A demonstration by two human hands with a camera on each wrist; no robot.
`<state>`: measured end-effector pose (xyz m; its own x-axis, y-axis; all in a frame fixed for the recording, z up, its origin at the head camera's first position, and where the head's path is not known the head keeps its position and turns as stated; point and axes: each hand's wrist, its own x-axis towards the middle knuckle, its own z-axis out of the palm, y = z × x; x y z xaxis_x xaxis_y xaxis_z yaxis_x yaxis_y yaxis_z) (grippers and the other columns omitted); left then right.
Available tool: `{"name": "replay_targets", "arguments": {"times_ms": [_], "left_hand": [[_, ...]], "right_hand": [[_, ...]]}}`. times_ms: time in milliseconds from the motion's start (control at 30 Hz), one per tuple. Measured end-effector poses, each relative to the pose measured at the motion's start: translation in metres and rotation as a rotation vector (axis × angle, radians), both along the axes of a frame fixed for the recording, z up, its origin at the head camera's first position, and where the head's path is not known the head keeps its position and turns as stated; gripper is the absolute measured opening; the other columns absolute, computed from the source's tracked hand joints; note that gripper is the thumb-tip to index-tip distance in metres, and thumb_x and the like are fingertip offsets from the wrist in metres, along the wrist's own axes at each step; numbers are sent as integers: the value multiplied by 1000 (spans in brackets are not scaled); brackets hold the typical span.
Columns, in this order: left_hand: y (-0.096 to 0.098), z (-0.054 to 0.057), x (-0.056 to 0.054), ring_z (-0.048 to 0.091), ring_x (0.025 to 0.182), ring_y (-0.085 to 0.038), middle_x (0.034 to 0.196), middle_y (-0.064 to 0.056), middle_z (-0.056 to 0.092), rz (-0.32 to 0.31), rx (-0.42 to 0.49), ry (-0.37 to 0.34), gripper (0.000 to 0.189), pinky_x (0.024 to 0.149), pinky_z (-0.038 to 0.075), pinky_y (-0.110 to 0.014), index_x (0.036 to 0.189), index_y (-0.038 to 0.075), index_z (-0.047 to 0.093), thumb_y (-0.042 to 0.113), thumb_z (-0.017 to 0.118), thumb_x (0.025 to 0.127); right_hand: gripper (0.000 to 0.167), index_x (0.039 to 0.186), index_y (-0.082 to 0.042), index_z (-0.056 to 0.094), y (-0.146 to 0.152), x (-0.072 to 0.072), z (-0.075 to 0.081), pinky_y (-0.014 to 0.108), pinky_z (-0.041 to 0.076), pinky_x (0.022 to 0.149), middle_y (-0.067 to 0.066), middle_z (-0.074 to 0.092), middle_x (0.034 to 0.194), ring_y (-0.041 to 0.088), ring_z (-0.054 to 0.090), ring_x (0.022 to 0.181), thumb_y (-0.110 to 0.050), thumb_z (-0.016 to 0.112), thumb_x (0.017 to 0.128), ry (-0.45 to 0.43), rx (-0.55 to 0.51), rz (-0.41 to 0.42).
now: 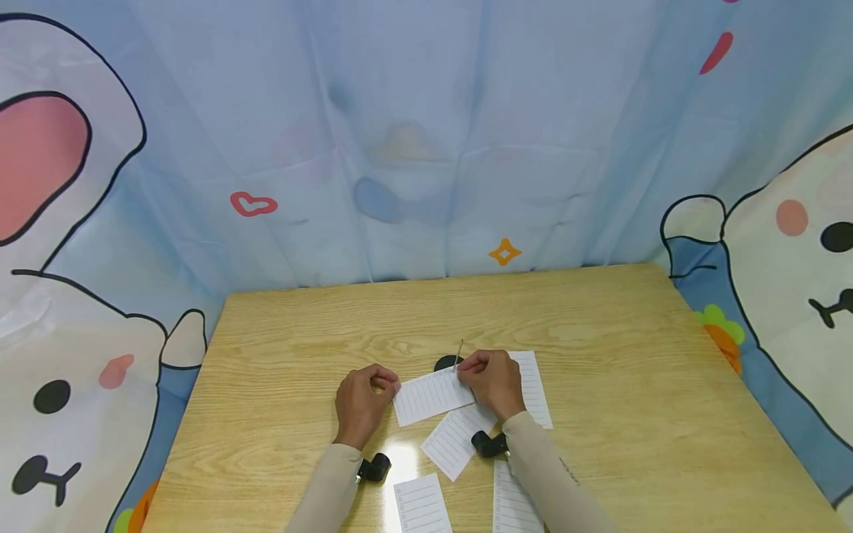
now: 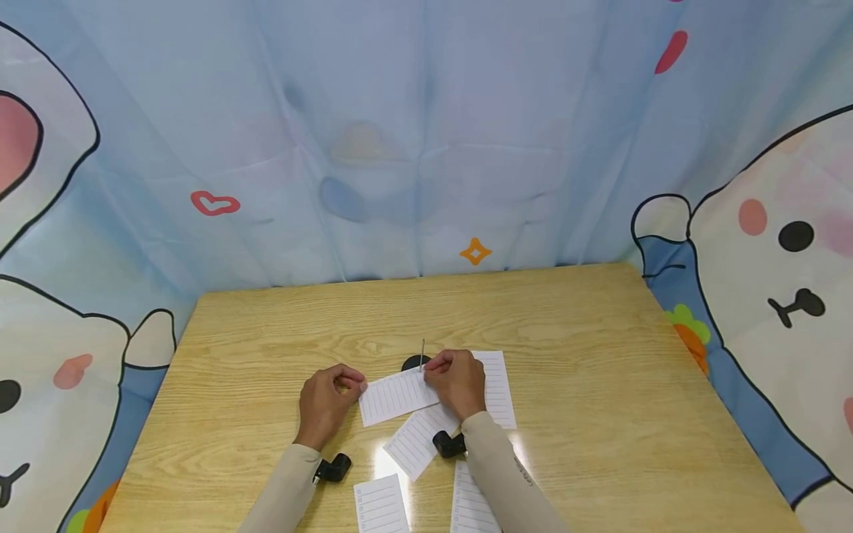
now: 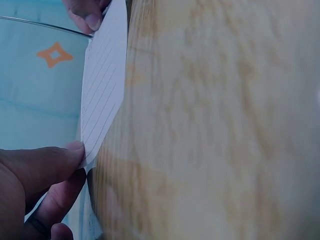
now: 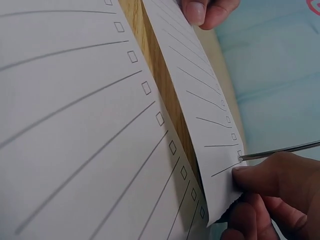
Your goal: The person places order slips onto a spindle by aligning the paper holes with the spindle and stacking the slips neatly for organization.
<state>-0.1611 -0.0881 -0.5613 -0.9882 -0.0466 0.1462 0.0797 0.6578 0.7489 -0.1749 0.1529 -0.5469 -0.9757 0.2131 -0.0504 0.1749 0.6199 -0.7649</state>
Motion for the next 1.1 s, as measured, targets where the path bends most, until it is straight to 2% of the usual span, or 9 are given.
{"name": "replay_targets", "arguments": {"times_ms": [133, 467, 700, 933, 1100], "left_hand": [[1, -1, 1, 66, 75, -14, 72, 9, 74, 1, -11, 22, 11, 68, 47, -31, 85, 20, 81, 14, 90, 84], [0, -2, 2, 62, 77, -15, 73, 8, 74, -7, -18, 18, 12, 69, 44, -30, 87, 19, 81, 11, 90, 84], [0, -2, 3, 65, 82, -16, 79, 7, 73, -2, -17, 15, 12, 76, 49, -35, 88, 20, 80, 12, 89, 85], [0, -3, 12, 57, 73, -12, 84, 4, 73, 29, 2, 55, 12, 69, 43, -29, 92, 17, 81, 8, 87, 86], [2, 2, 21, 56, 75, -11, 85, 7, 74, 51, 30, 39, 17, 70, 42, -27, 95, 21, 81, 10, 88, 84]], "right_hand": [[11, 78, -17, 81, 2, 2, -1, 29, 47, 69, -3, 74, 72, 11, 64, 69, -10, 88, 83, -12, -13, 0], [10, 81, -18, 82, 4, 4, -1, 30, 47, 70, -4, 74, 75, 13, 65, 73, -12, 89, 84, -40, -19, 7], [10, 81, -20, 81, 4, 6, -2, 30, 47, 71, -5, 74, 73, 12, 65, 72, -14, 89, 84, -20, -2, 11], [6, 84, -21, 83, 8, 12, -3, 29, 50, 73, -4, 76, 80, 11, 67, 75, -19, 89, 85, 32, -43, 26], [5, 88, -22, 83, 14, 17, 2, 26, 50, 72, -3, 77, 85, 12, 68, 76, -22, 89, 87, 55, -93, 35]]}}
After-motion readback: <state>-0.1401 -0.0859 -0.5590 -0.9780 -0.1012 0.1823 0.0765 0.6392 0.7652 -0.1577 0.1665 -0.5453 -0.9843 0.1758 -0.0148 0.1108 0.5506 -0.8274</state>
